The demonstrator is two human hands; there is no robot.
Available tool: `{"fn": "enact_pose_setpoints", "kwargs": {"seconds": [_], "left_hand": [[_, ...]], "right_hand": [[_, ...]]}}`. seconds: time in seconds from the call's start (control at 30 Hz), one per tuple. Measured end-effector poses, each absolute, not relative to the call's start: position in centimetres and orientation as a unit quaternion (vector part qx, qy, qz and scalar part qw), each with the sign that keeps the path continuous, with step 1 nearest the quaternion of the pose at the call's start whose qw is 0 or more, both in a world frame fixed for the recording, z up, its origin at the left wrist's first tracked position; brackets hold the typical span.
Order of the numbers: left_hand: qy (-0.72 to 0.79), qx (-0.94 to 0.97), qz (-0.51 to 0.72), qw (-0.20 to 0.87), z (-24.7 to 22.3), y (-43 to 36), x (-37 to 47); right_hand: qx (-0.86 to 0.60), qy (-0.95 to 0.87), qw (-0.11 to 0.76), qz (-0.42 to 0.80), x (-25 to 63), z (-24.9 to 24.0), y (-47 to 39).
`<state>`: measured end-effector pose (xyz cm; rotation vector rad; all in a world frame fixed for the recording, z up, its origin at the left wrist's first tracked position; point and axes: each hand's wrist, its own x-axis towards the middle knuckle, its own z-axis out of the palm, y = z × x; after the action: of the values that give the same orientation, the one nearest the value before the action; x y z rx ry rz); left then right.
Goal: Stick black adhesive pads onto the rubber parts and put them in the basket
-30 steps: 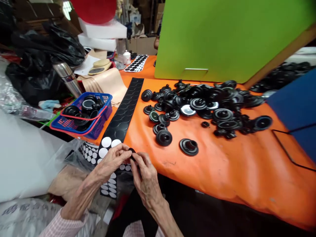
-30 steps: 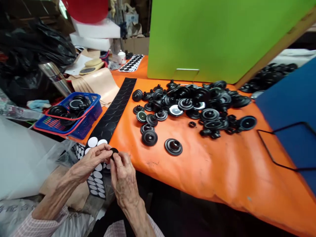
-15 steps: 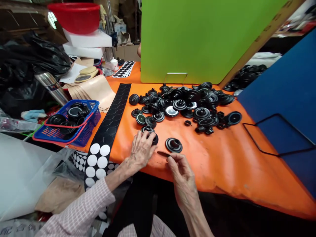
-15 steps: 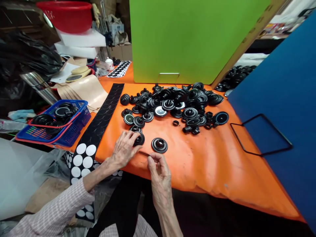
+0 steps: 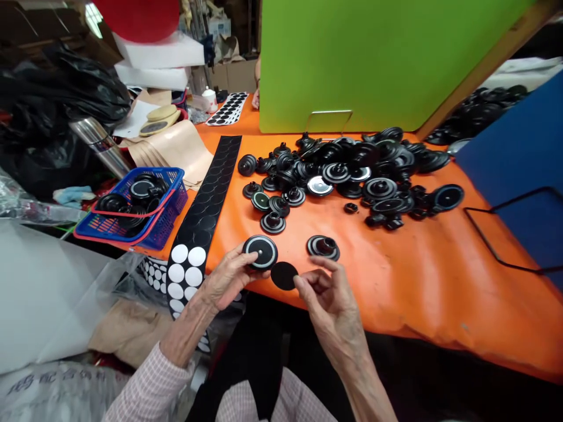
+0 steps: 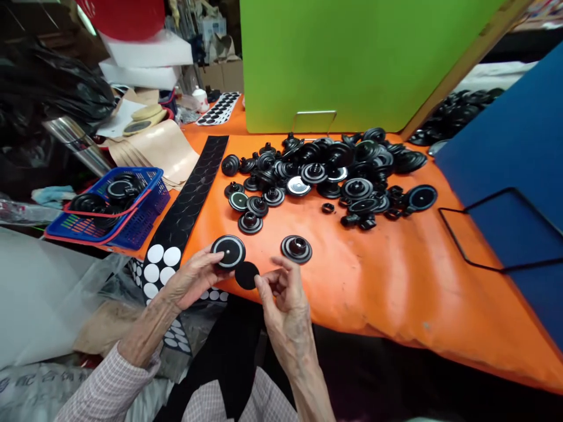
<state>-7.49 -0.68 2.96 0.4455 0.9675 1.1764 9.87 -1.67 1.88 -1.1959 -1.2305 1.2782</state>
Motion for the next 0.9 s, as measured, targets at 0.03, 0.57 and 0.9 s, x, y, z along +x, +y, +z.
{"fn": "enact_pose_setpoints", "kwargs": {"seconds": [0.03, 0.57, 0.9], "left_hand": [[0.432, 0.219, 0.523, 0.701, 2.9, -0.9, -7.6], [0.443, 0.269, 0.487, 0.703, 3.0, -2.9, -7.9], [0.467, 0.258, 0.483, 0.694, 3.3, -2.9, -7.5]], "right_hand": [[-0.491, -0.485, 0.473, 0.547, 9.7, 2.1, -1.6], [-0.536, -0.437, 0.494, 0.528, 6.1, 1.5, -1.8], [-0.539, -0.433, 0.494, 0.526, 5.8, 1.1, -1.9]]}}
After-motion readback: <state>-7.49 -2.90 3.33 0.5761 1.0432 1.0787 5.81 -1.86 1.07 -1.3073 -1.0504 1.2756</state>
